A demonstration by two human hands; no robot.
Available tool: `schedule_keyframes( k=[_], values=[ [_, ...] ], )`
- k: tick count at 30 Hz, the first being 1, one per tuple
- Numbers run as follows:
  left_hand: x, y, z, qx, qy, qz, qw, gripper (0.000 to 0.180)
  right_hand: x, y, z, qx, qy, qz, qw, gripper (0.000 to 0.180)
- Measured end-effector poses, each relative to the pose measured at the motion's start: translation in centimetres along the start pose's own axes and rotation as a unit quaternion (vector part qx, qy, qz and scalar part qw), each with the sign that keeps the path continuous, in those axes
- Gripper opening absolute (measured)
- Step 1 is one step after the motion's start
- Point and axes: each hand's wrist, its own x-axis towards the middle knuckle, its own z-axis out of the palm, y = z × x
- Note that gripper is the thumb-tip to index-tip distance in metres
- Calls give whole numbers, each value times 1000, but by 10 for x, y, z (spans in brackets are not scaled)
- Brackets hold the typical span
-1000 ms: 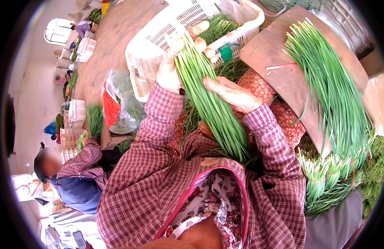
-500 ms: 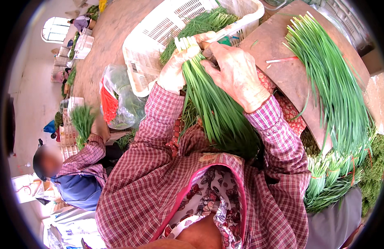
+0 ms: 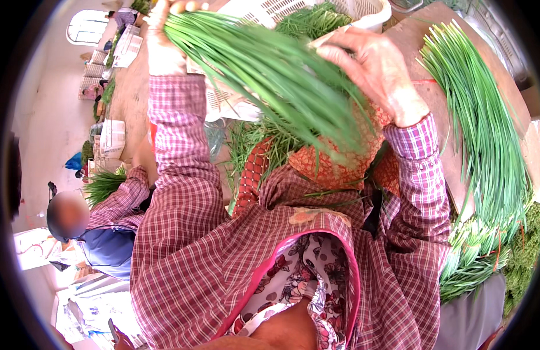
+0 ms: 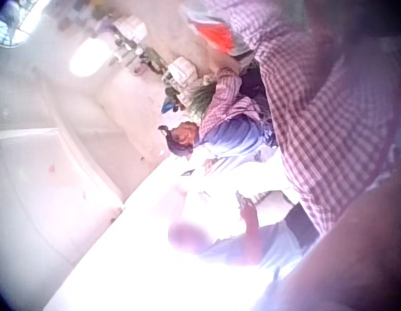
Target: The person aligns handfuls of green chives, secures them with a red string by wrapping it twice and tying a knot, and places the finished bunch into a pile.
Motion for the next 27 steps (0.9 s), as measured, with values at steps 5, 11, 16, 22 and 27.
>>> schedule_keyframes(
  k=[5,11,16,22,27],
  values=[
    [45,35,-6,68,4,65,996,24,22,-12,-4,155,45,83,983,34],
    [41,31,31,183,-56,134,972,29,70,-34,14,130,157,-33,978,71],
    [-5,-43,134,508,-188,253,801,22,67,-6,64,280,74,12,957,101],
    [-52,-126,170,730,-270,350,522,16,19,27,90,442,47,8,896,97],
    [-82,-151,180,681,-259,361,582,20,11,40,106,368,157,-143,905,117]
  ],
)
